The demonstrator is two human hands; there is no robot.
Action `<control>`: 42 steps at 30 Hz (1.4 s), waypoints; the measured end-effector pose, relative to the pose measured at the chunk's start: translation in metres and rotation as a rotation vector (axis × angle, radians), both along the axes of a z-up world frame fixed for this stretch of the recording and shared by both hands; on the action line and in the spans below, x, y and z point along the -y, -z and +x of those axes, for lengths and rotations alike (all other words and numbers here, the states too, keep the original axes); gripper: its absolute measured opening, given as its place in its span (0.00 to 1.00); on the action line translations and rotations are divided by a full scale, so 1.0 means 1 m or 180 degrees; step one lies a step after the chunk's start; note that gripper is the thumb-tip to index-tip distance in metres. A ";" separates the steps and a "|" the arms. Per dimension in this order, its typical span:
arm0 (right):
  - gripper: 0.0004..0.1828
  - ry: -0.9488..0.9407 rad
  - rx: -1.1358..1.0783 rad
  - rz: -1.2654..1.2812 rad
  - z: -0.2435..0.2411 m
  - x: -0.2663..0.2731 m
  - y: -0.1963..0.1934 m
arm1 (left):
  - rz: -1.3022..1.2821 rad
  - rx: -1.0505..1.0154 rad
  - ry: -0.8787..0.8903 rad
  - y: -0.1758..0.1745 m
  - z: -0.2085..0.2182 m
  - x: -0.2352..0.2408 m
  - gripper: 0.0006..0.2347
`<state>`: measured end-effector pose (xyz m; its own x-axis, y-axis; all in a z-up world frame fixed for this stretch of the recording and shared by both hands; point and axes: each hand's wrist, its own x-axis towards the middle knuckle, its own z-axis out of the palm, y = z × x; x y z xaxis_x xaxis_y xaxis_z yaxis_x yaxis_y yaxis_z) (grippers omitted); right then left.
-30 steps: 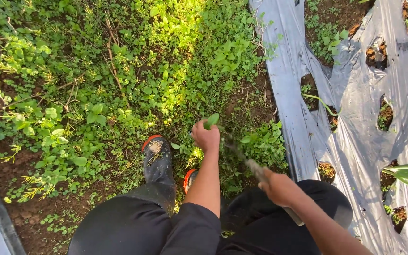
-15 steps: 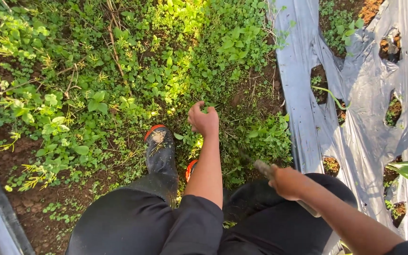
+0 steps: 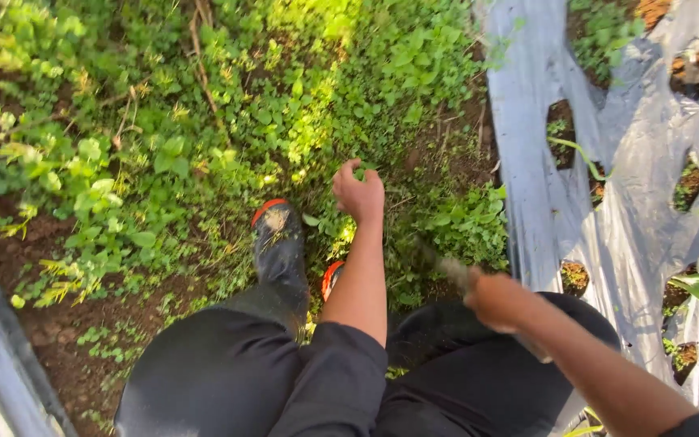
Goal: Clearing weeds from a field using a sickle and hands between rows of crops.
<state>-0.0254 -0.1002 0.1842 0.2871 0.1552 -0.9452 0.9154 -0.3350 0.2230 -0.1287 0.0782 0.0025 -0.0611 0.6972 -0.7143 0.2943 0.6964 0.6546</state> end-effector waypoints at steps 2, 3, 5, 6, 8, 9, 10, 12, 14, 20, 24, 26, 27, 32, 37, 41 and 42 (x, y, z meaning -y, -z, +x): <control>0.26 0.0143 0.0147 0.0560 -0.007 -0.038 -0.028 | 0.0024 -0.0038 -0.0008 0.002 -0.002 0.004 0.13; 0.29 0.0304 0.0337 0.1157 -0.008 -0.058 -0.044 | 0.0083 -0.0031 0.0006 0.001 0.001 0.004 0.13; 0.31 0.0490 0.0474 0.1562 -0.007 -0.076 -0.042 | 0.0093 0.0029 0.0015 0.000 0.005 0.001 0.13; 0.33 0.0698 0.0572 0.1906 -0.010 -0.083 -0.040 | 0.0046 0.0047 0.0039 0.001 0.001 0.005 0.13; 0.29 0.0656 0.0349 0.1751 -0.026 -0.074 -0.030 | 0.0001 0.0083 -0.0056 -0.008 -0.003 -0.003 0.13; 0.25 0.0624 0.0149 0.1602 -0.034 -0.070 -0.025 | -0.0039 0.0138 -0.0134 -0.012 -0.004 -0.007 0.13; 0.25 0.0632 0.0154 0.1597 -0.019 -0.039 0.003 | -0.0045 0.0141 -0.0125 -0.013 -0.006 -0.008 0.13; 0.33 0.0112 0.0057 0.0363 0.012 0.022 0.058 | 0.0129 0.0119 -0.0126 -0.013 -0.008 -0.010 0.13; 0.32 0.0031 0.0021 0.0321 0.009 0.003 0.034 | 0.0040 0.0141 -0.0027 -0.008 -0.006 -0.011 0.13; 0.26 0.0254 0.0189 0.1196 -0.003 -0.066 -0.031 | 0.0179 0.0351 -0.0094 0.000 0.004 0.001 0.13; 0.19 0.0752 0.0199 0.2057 -0.024 -0.067 -0.031 | 0.0057 0.0448 -0.0174 -0.009 0.001 -0.003 0.13; 0.21 0.0493 0.0044 0.1150 -0.009 -0.028 -0.003 | 0.0141 0.0494 -0.0100 -0.003 -0.001 -0.002 0.14; 0.24 0.0225 -0.0115 0.0230 -0.001 -0.008 0.010 | 0.0211 0.0533 -0.0033 0.001 -0.002 -0.001 0.14; 0.28 0.0351 0.0029 0.0236 -0.028 -0.051 -0.034 | 0.0434 0.0506 0.0008 0.019 0.004 0.010 0.13; 0.34 0.0274 0.0299 0.1442 0.004 -0.044 -0.013 | 0.0433 0.0470 0.0042 0.018 0.008 0.015 0.13; 0.27 0.0368 0.0095 0.0691 -0.031 -0.052 -0.028 | 0.0488 0.0456 -0.0003 0.025 0.002 0.013 0.13; 0.27 0.0392 -0.0048 0.0265 -0.045 -0.062 -0.043 | 0.0441 0.0442 0.0046 0.025 0.002 0.012 0.13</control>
<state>-0.0702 -0.0385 0.2271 0.2948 0.1978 -0.9349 0.8693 -0.4617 0.1764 -0.1263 0.0665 -0.0222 0.0422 0.7895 -0.6123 0.2038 0.5932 0.7788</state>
